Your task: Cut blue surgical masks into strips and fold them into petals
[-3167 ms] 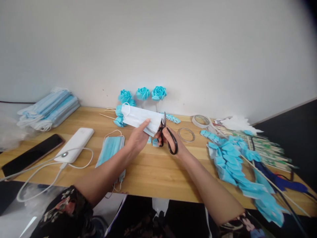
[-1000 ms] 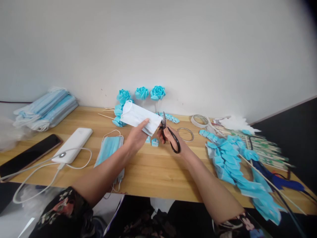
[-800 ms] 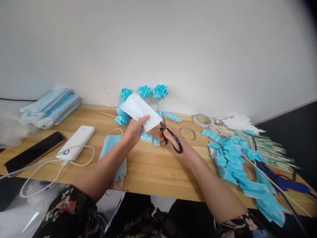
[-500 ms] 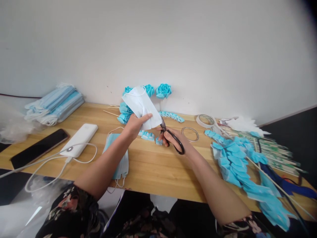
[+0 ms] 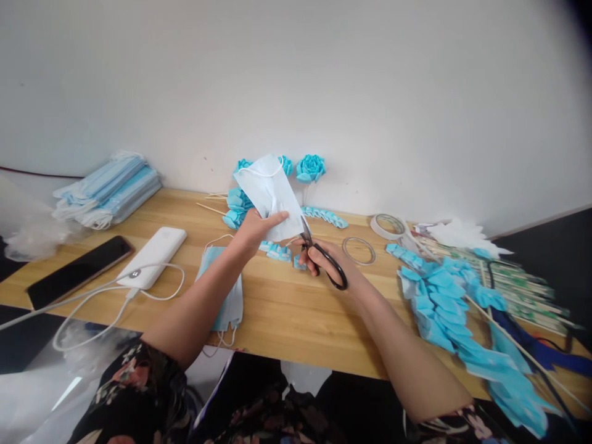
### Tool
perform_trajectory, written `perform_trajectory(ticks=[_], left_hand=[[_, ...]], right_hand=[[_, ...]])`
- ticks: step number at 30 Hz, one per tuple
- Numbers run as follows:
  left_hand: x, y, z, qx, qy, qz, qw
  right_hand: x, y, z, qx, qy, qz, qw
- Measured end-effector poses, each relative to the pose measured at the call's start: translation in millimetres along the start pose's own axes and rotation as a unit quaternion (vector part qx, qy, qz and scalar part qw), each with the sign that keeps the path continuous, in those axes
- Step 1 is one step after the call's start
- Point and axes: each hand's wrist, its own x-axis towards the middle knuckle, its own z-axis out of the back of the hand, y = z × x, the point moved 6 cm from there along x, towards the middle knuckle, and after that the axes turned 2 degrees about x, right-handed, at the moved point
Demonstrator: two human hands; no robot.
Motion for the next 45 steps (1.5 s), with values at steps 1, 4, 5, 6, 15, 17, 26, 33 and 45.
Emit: perform_trajectory(ticks=[1,4,5,6,15,17,26,33,45], left_hand=[[-0.1,0.2,-0.3,-0.002,0.002,0.001,1.000],[-0.6,1.0,-0.5,-0.003,0.005,0.005,1.000],[-0.7,1.2,-0.4,-0.003,0.004,0.005,1.000],[-0.8,1.3,-0.3,-0.003,0.004,0.004,1.000],[-2.2,-2.3,-1.0,-0.010,0.005,-0.003,1.000],[-2.0,-1.9,-0.9,-0.012,0.003,-0.001,1.000],[-0.3,2.3,-1.4,-0.022,0.011,0.000,1.000],[-0.3,2.2,-0.6,-0.003,0.010,0.002,1.000],[-1.0,0.5,-0.4,-0.008,0.004,0.003,1.000]], right_hand=[[-0.1,0.0,0.5,-0.002,-0.002,0.001,1.000],[-0.3,-1.0,2.1,-0.012,-0.007,0.001,1.000],[-0.2,-1.5,2.4,-0.015,-0.007,0.000,1.000],[-0.1,-1.7,2.6,-0.015,-0.007,-0.002,1.000],[0.1,0.4,2.1,-0.011,-0.013,-0.011,1.000],[-0.3,0.5,1.9,-0.015,-0.015,-0.013,1.000],[0.0,0.5,1.4,-0.002,-0.019,-0.005,1.000],[1.4,-4.6,2.4,0.004,-0.024,-0.017,1.000],[0.2,-2.2,2.9,-0.003,-0.042,-0.048,0.998]])
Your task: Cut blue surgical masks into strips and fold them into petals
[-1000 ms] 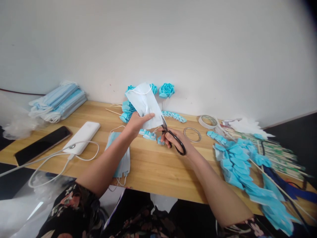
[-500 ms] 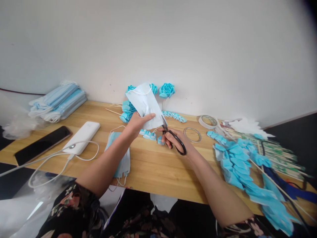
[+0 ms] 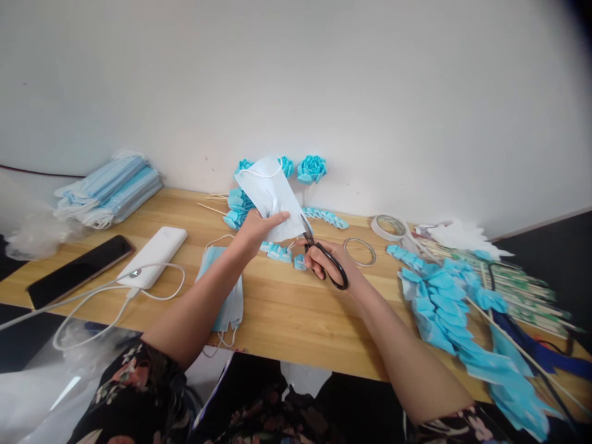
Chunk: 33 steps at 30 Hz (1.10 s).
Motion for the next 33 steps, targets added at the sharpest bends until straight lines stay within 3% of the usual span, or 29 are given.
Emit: perform_trajectory(ticks=[33], left_hand=[[4.0,6.4,1.6,-0.009,-0.007,0.002,1.000]], right_hand=[[0.4,-2.1,2.4,-0.043,-0.032,-0.038,0.998]])
